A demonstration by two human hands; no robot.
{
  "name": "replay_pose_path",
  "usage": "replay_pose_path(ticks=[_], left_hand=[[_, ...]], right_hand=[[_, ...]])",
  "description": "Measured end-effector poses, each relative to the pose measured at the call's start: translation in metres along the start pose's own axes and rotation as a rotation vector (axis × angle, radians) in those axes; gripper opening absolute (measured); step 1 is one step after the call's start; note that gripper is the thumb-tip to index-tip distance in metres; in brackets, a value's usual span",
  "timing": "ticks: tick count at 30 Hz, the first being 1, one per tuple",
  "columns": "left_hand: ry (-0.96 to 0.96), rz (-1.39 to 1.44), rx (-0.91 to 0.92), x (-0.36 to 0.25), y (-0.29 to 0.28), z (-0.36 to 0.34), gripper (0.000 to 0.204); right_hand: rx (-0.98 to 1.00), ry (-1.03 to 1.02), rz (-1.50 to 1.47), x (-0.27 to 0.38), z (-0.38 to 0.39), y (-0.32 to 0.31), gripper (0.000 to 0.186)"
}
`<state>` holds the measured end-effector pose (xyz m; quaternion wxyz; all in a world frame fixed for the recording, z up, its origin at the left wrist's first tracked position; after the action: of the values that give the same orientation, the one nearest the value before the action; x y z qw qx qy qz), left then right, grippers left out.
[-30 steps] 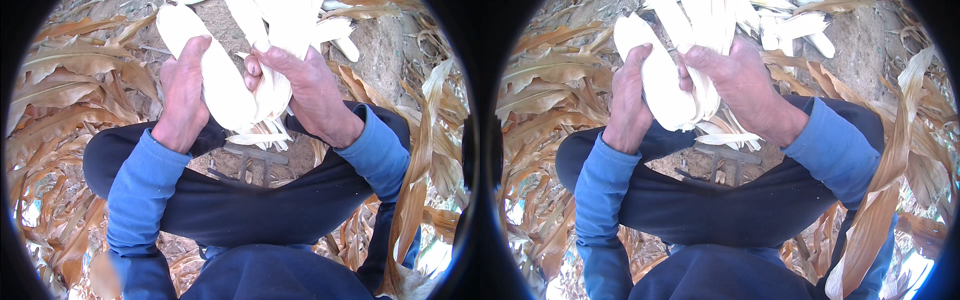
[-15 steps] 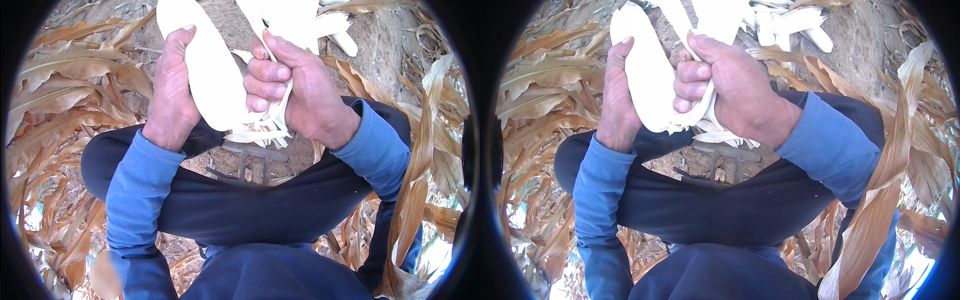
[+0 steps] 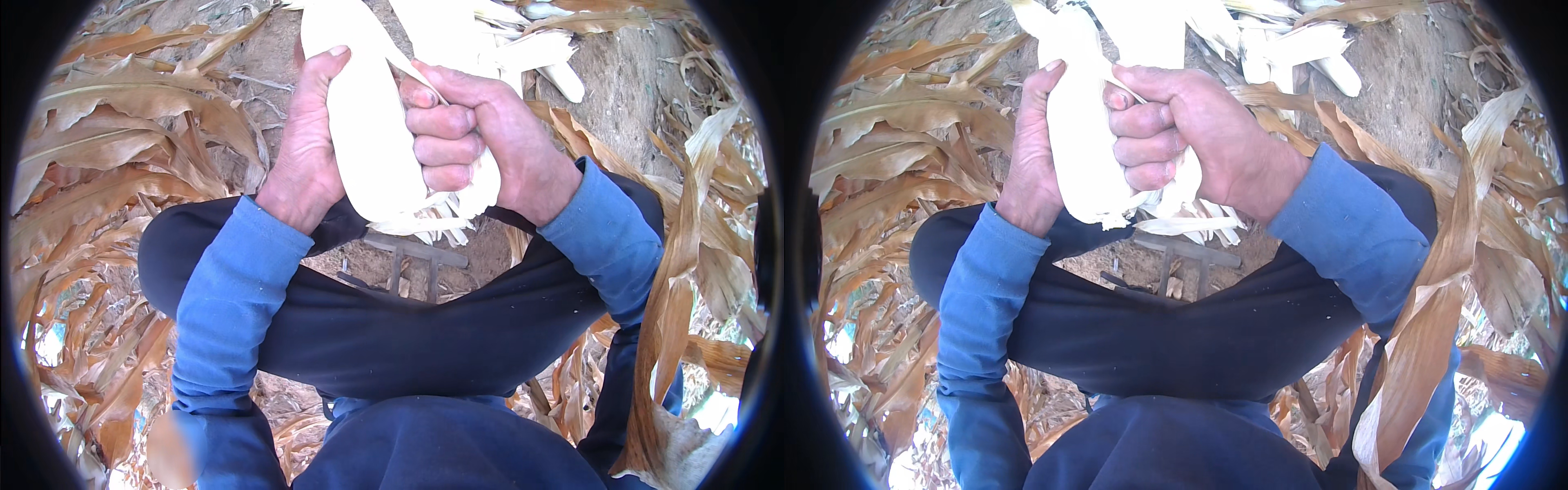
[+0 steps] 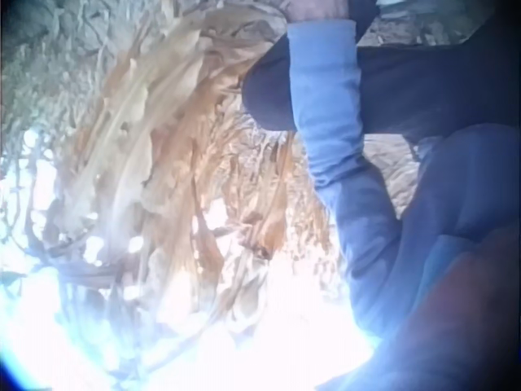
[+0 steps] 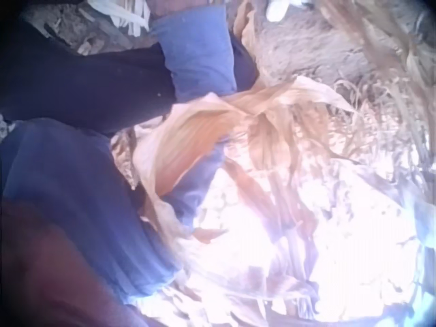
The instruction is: The person shucks corn cobs by hand, peeling back the husks and removing the silk to reveal the kernels. The person handles multiple corn cobs one at a time, discarding the husks and silk onto the ground.
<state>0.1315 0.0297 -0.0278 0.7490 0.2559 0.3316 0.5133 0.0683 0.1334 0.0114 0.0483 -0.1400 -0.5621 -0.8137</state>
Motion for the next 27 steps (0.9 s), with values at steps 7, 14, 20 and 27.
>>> replay_pose_path(ticks=[7,14,20,27], left_hand=[[-0.104,-0.071,0.276,-0.002,0.005,0.003,0.046],[0.076,-0.253,0.062,-0.001,0.002,-0.004,0.04],[0.33,-0.556,-0.146,-0.006,0.014,0.006,0.044],[0.322,-0.459,-0.082,-0.002,0.016,0.008,0.05]], right_hand=[[0.1,0.071,0.237,0.005,0.002,-0.001,0.026],[-0.044,-0.205,0.381,0.009,-0.001,-0.011,0.024],[-0.133,-0.355,0.823,0.016,0.001,-0.019,0.025],[-0.29,-0.411,1.036,0.013,0.002,-0.023,0.029]])
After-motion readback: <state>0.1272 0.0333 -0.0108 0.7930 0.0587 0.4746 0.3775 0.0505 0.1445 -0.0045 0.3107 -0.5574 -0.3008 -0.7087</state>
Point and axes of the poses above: each hand's wrist, its own z-axis away from the middle knuckle, its own y-axis out of the palm, x = y × z, the point moved 5 cm from there along -z, towards the middle knuckle, and after that the axes turned 13 degrees about -y, right-handed, at the moved point
